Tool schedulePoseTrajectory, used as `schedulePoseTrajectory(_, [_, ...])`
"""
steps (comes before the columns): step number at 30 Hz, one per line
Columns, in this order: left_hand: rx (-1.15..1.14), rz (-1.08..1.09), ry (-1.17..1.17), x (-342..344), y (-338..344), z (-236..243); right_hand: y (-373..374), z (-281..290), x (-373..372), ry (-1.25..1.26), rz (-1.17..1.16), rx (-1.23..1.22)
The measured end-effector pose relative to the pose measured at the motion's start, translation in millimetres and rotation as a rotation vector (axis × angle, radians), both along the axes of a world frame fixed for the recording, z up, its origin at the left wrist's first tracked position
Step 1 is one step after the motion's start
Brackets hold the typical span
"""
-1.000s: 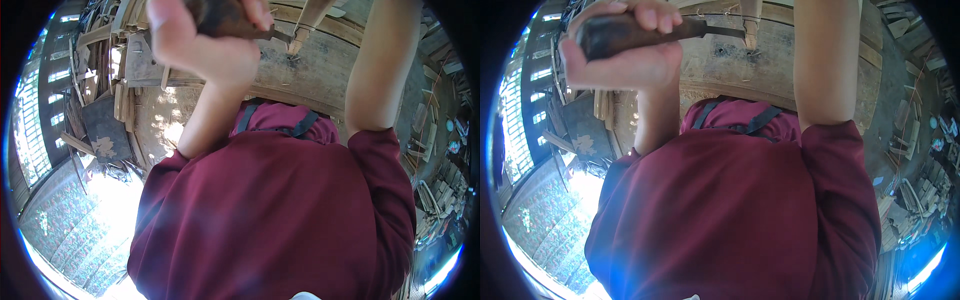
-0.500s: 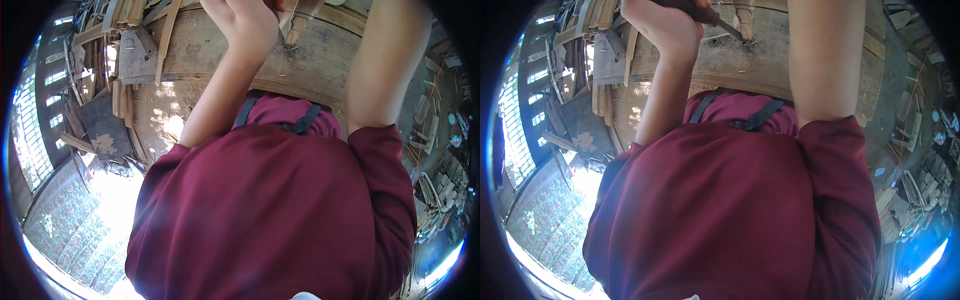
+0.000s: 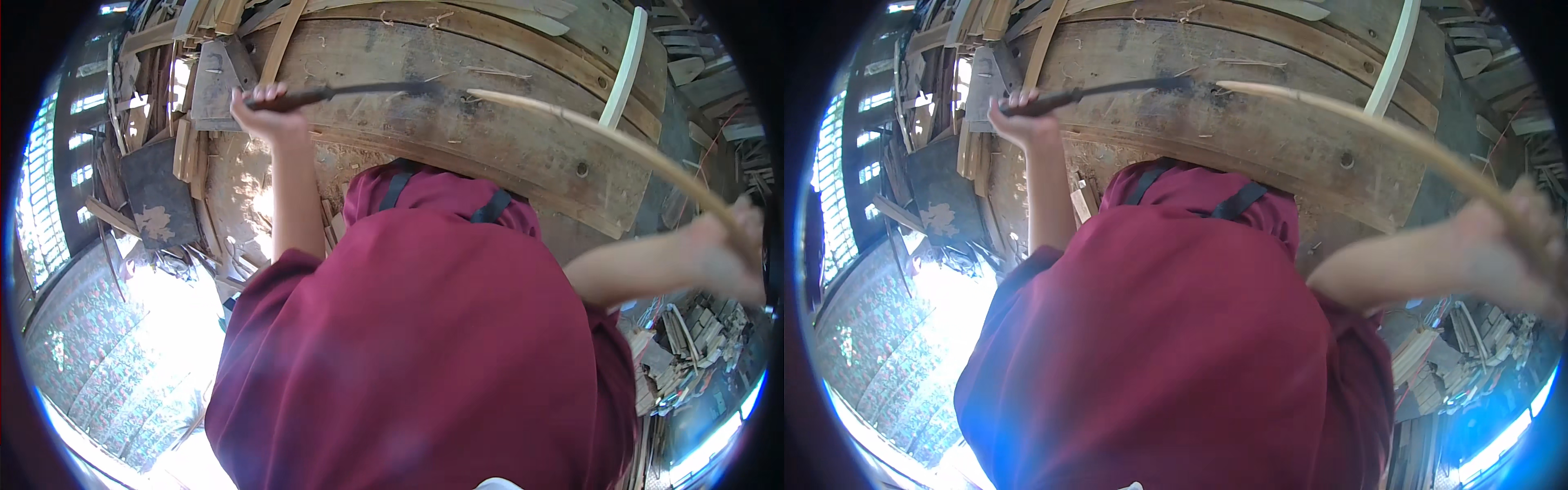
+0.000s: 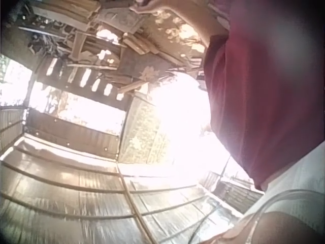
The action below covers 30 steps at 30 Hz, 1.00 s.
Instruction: Carve a piece of wood using a handheld chisel.
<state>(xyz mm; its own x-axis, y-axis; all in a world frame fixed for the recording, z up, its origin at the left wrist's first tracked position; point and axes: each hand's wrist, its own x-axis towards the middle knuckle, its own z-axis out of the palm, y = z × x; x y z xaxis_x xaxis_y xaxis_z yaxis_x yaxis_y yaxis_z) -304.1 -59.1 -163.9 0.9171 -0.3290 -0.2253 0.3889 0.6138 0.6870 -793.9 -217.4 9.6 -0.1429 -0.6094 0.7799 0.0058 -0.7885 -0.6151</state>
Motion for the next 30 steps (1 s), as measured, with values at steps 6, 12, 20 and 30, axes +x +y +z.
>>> schedulePoseTrajectory(6, [0.072, 0.023, -0.013, -15.6, 77.2, 8.7, 93.1, -22.0, -24.5, -0.588, 0.373, 0.55])
schedulePoseTrajectory(12, [0.063, -0.15, -0.112, -40.5, 85.8, 61.3, 100.8, -35.5, 2.2, -0.616, 0.637, 0.41])
schedulePoseTrajectory(20, [-0.08, -0.345, -1.135, -133.5, -4.2, 121.4, 91.6, -24.7, 43.3, -0.402, 0.422, 0.342])
schedulePoseTrajectory(30, [-0.344, -0.516, -1.471, -213.9, -25.2, 130.5, 88.8, -20.3, 57.4, -0.449, 0.248, 0.458])
